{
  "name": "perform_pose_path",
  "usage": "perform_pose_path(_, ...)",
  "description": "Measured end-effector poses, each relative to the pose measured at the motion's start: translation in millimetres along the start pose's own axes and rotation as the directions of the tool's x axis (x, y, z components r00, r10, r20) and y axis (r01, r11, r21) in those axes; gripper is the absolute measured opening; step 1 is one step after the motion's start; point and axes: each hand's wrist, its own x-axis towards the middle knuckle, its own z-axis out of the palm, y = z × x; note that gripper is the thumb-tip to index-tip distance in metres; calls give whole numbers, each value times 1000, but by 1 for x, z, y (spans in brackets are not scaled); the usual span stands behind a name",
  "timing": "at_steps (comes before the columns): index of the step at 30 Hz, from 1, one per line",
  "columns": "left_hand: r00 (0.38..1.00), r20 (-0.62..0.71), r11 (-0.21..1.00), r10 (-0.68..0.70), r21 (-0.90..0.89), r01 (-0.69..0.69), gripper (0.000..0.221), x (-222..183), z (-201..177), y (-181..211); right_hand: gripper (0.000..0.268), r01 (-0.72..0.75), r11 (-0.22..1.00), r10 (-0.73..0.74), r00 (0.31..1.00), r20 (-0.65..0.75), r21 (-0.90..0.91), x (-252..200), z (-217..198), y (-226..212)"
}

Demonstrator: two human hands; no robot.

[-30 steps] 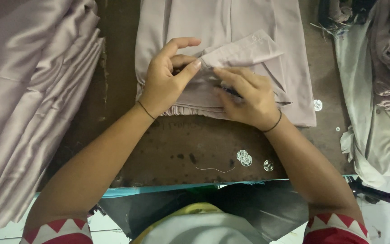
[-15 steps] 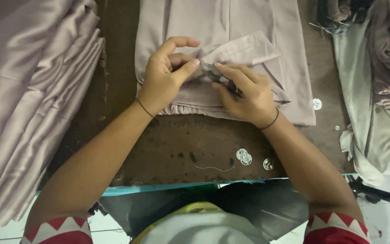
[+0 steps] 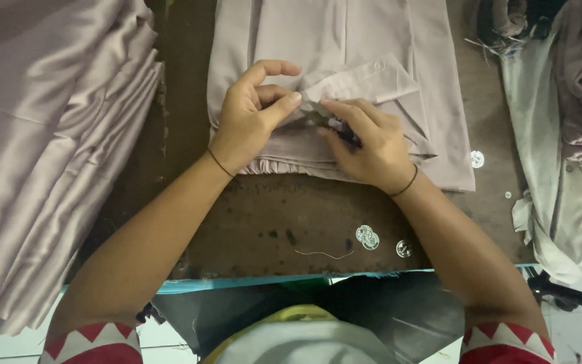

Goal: Trimming excess threads from trousers using nippers and folding them on a workbench

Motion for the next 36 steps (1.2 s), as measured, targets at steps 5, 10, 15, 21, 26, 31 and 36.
perform_pose_path(5, 1000, -13, 1000, 24, 18, -24, 27, -1, 1, -1, 25, -2, 1000, 3, 1000, -12, 13, -1, 0, 0)
perform_pose_path(10, 999, -28, 1000, 26, 15, -25, 33, -1, -1, -3, 29, -16, 1000, 16, 1000, 3, -12, -1, -3, 0)
perform_pose_path(15, 996, -87, 1000, 20, -8, -21, 39, 0, -2, -5, 33, -40, 997, 40, 999, -4, -60, -3, -1, 2)
perform_pose_path(21, 986, -114, 993, 119, 36, -116, 40, 0, -3, -9, 35, -29, 991, 26, 999, -27, -133, -5, 2, 0)
perform_pose_path(26, 979, -141, 988, 150, -8, -153, 38, -1, 0, -13, 34, -10, 985, 5, 1000, -31, -171, -6, 5, 0)
perform_pose_path(31, 968, -151, 979, 202, 42, -198, 33, 1, -1, -14, 34, 15, 979, -26, 998, -51, -204, -8, 9, 2)
perform_pose_path(36, 966, -179, 982, 185, 67, -176, 32, 4, -3, -24, 36, 4, 978, -14, 999, -48, -208, -6, 9, 0)
